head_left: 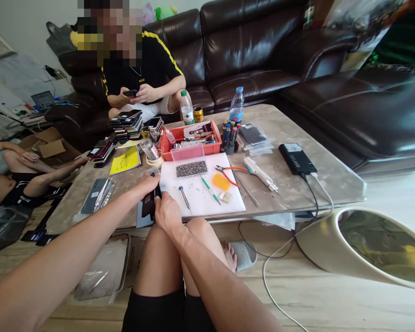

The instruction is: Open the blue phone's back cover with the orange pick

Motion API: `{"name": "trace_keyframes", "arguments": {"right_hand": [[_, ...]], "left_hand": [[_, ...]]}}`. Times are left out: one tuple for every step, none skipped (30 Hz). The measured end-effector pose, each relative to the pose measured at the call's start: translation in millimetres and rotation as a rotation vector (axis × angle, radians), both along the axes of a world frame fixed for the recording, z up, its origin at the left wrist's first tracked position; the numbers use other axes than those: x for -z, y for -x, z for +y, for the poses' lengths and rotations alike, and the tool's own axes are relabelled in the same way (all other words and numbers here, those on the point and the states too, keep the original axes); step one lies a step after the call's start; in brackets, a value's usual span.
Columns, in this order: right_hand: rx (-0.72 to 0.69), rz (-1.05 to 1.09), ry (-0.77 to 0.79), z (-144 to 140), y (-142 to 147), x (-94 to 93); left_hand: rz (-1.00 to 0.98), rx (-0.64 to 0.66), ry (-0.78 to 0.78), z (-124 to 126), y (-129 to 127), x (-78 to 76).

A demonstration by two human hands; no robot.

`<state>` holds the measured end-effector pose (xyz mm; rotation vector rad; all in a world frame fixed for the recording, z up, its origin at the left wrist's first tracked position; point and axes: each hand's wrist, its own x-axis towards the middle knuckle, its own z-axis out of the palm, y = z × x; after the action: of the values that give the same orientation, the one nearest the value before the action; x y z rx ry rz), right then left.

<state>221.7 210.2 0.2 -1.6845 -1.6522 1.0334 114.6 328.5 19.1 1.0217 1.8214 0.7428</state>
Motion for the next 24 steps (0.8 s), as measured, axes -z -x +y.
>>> {"name": "trace_keyframes", "arguments": {"right_hand": [[0.011, 0.03, 0.005, -2, 2, -1.0], [0.022, 0.059, 0.01, -3, 5, -2.1], [0.032, 0.084, 0.017, -5, 7, -2.9], [0.039, 0.105, 0.024, -6, 9, -3.5], [0.044, 0.123, 0.031, -8, 11, -3.7], [0.046, 0.139, 0.037, -9, 12, -3.4], [0.045, 0.153, 0.042, -10, 14, -2.6], [0.042, 0.167, 0.045, -11, 15, -1.4], [0.04, 0.179, 0.047, -11, 16, -0.1], [0.039, 0.189, 0.048, -11, 17, 1.3], [0.039, 0.196, 0.05, -12, 18, 2.5], [0.042, 0.201, 0.052, -12, 18, 3.3], [0.047, 0.203, 0.054, -12, 19, 3.8], [0.054, 0.204, 0.056, -13, 19, 3.9], [0.061, 0.206, 0.058, -13, 18, 3.7], [0.068, 0.209, 0.056, -14, 18, 3.1], [0.076, 0.213, 0.052, -15, 18, 2.4], [0.083, 0.218, 0.047, -16, 17, 1.5], [0.09, 0.225, 0.039, -17, 17, 0.6], [0.096, 0.234, 0.032, -18, 17, -0.4], [0.101, 0.244, 0.024, -19, 17, -1.5], [0.104, 0.254, 0.019, -21, 17, -2.8], [0.106, 0.264, 0.015, -22, 18, -4.1], [0.106, 0.274, 0.014, -24, 19, -5.6]], "left_hand": [[0.066, -0.011, 0.008, 1, 0, -1.8], [0.133, -0.02, 0.019, 2, 1, -3.6], [0.198, -0.025, 0.03, 1, 0, -5.1], [0.257, -0.024, 0.039, 1, 0, -6.4], [0.308, -0.019, 0.045, -1, -1, -7.5], [0.352, -0.011, 0.048, -2, -2, -8.3], [0.389, -0.003, 0.049, -4, -3, -9.0], [0.421, 0.005, 0.047, -5, -4, -9.5], [0.449, 0.012, 0.044, -7, -5, -9.9], [0.474, 0.017, 0.04, -8, -7, -10.3], [0.495, 0.022, 0.034, -10, -8, -10.7], [0.512, 0.025, 0.029, -11, -9, -11.1], [0.526, 0.027, 0.025, -12, -10, -11.5], [0.536, 0.029, 0.022, -13, -11, -12.0], [0.542, 0.031, 0.02, -13, -12, -12.7], [0.544, 0.034, 0.02, -14, -13, -13.5], [0.542, 0.036, 0.021, -14, -14, -14.5], [0.534, 0.037, 0.021, -13, -15, -15.8], [0.521, 0.035, 0.019, -13, -15, -17.4], [0.501, 0.031, 0.017, -13, -15, -19.2], [0.476, 0.024, 0.015, -13, -14, -21.2], [0.444, 0.016, 0.013, -13, -12, -23.3], [0.405, 0.007, 0.014, -14, -10, -25.4], [0.36, -0.002, 0.017, -15, -7, -27.5]]}}
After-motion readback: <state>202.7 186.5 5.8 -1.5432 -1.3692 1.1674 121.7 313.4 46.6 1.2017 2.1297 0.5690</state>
